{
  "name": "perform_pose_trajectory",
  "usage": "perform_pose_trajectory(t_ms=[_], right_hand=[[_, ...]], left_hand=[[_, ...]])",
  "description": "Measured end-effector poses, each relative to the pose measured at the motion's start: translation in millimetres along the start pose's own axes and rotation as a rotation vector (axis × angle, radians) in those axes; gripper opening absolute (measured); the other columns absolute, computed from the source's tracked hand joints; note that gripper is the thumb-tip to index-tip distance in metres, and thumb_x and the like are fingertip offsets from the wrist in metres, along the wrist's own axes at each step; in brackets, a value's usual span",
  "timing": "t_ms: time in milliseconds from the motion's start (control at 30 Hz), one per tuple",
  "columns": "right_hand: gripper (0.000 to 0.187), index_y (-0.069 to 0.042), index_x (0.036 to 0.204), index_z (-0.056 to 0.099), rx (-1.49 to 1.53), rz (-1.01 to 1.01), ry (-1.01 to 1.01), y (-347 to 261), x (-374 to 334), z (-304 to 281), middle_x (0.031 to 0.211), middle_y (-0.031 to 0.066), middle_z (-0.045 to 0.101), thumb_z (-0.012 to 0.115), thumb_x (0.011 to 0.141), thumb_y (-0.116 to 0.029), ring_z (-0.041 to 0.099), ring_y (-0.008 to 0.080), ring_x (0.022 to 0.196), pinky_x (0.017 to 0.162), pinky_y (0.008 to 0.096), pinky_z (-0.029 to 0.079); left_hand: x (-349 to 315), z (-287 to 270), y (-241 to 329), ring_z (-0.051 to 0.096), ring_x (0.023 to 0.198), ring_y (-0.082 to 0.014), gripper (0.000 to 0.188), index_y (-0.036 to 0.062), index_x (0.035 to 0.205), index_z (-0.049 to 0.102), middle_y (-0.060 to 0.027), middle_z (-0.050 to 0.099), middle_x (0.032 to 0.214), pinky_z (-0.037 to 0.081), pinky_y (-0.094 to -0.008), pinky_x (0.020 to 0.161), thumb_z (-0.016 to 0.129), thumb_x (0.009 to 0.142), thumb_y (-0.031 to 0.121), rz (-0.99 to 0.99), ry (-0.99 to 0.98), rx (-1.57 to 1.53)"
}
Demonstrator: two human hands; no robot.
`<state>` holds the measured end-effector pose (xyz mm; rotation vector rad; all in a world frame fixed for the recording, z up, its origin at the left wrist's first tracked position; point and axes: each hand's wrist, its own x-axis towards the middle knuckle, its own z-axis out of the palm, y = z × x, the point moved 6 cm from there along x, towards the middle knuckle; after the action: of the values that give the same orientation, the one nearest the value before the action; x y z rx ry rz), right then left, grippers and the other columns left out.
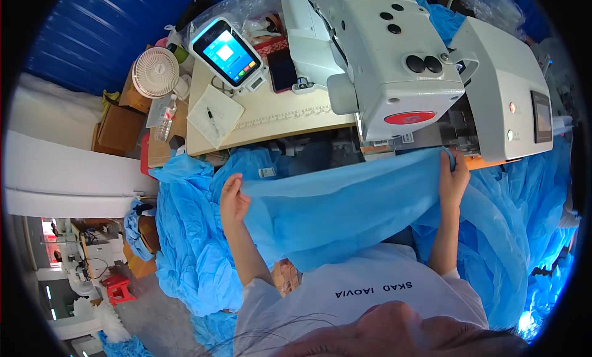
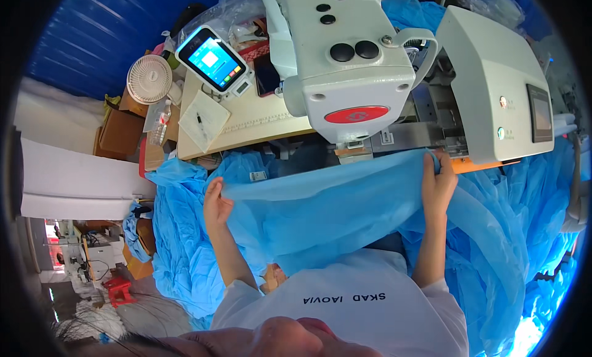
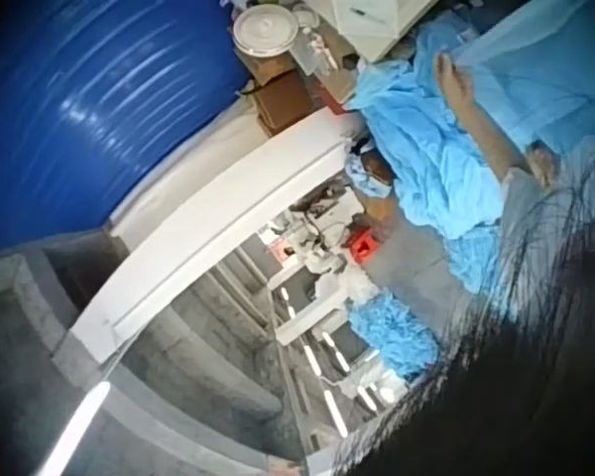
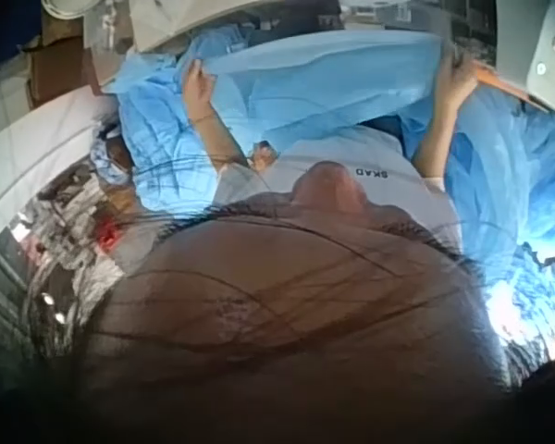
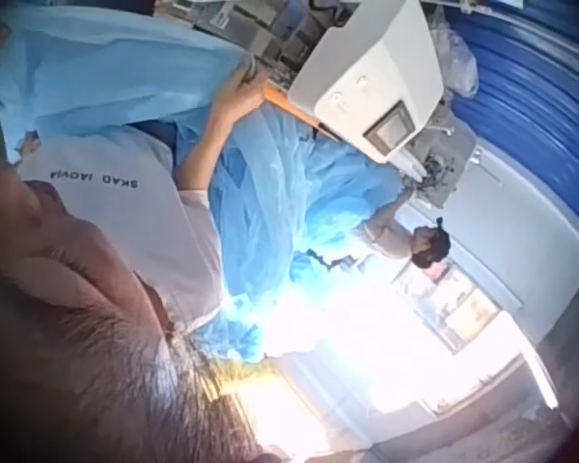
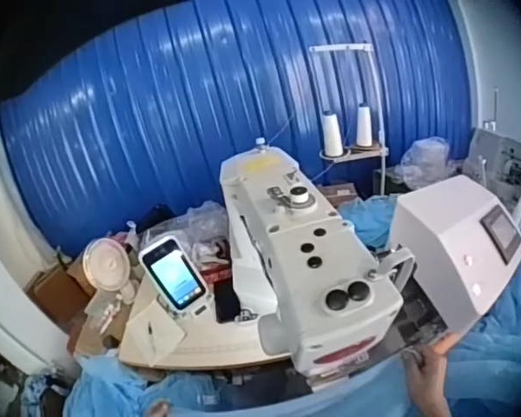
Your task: Operating an industrial sewing or sealing machine to process blue fabric garments.
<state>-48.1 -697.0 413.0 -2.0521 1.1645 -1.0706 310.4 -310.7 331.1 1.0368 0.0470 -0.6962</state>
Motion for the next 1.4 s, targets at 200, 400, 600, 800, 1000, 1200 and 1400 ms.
perform_pose_trajectory(t_ms=[200,400,600,800,1000,1200,1400], right_hand=[[0.019,-0.001,0.089,0.059,-0.296,-0.115,-0.050,-48,22,20,0.070,0.0188,0.060,0.063,0.086,-0.019,0.058,0.0317,0.060,0.057,0.0355,0.045],[0.020,-0.002,0.086,0.057,-0.482,-0.084,-0.097,-37,32,17,0.079,0.0217,0.061,0.055,0.090,-0.021,0.060,0.0401,0.073,0.062,0.0445,0.047],[0.024,-0.002,0.083,0.058,-0.748,-0.102,0.043,-2,64,0,0.082,0.0228,0.061,0.047,0.092,-0.021,0.059,0.0411,0.074,0.064,0.0481,0.046],[0.024,0.001,0.083,0.059,-0.734,-0.348,0.113,6,77,26,0.087,0.0230,0.059,0.048,0.091,-0.019,0.055,0.0402,0.081,0.074,0.0478,0.043],[0.030,-0.004,0.097,0.063,-0.663,0.044,0.008,-22,49,-7,0.093,0.0151,0.060,0.053,0.092,-0.032,0.058,0.0347,0.089,0.074,0.0429,0.046],[0.029,-0.003,0.106,0.060,-0.607,-0.164,-0.035,-83,11,-13,0.101,0.0139,0.062,0.062,0.087,-0.024,0.061,0.0311,0.092,0.081,0.0392,0.048],[0.033,0.001,0.109,0.056,-0.080,-0.271,-0.342,-80,12,57,0.102,0.0181,0.062,0.065,0.085,-0.020,0.060,0.0341,0.094,0.082,0.0377,0.047]], left_hand=[[-35,49,28,0.050,0.065,-0.0191,0.017,0.0059,0.072,0.059,-0.0053,0.053,0.068,0.034,-0.0292,0.061,0.072,0.077,0.016,1.088,0.247,1.537],[-27,67,20,0.043,0.060,-0.0209,0.024,0.0028,0.067,0.052,-0.0078,0.046,0.066,0.033,-0.0295,0.057,0.066,0.082,0.015,0.581,0.161,1.249],[2,115,1,0.044,0.065,-0.0104,0.022,0.0011,0.070,0.054,-0.0012,0.050,0.069,0.035,-0.0254,0.059,0.066,0.083,0.014,0.526,0.049,1.034],[-36,54,-16,0.056,0.076,-0.0133,0.010,0.0013,0.080,0.063,-0.0047,0.059,0.076,0.043,-0.0262,0.068,0.070,0.079,0.010,0.843,0.309,1.170],[-30,-54,-34,0.057,0.073,-0.0099,0.011,0.0020,0.080,0.064,-0.0011,0.061,0.076,0.043,-0.0231,0.064,0.072,0.076,0.009,0.143,0.307,0.703],[-31,-42,-1,0.053,0.055,-0.0069,0.012,0.0032,0.082,0.066,0.0001,0.059,0.065,0.038,-0.0209,0.048,0.069,0.081,0.015,-0.070,-0.238,0.662],[-68,-51,9,0.058,0.058,-0.0081,0.016,0.0000,0.094,0.065,-0.0036,0.063,0.070,0.041,-0.0211,0.047,0.061,0.086,0.014,0.118,0.223,1.140]])
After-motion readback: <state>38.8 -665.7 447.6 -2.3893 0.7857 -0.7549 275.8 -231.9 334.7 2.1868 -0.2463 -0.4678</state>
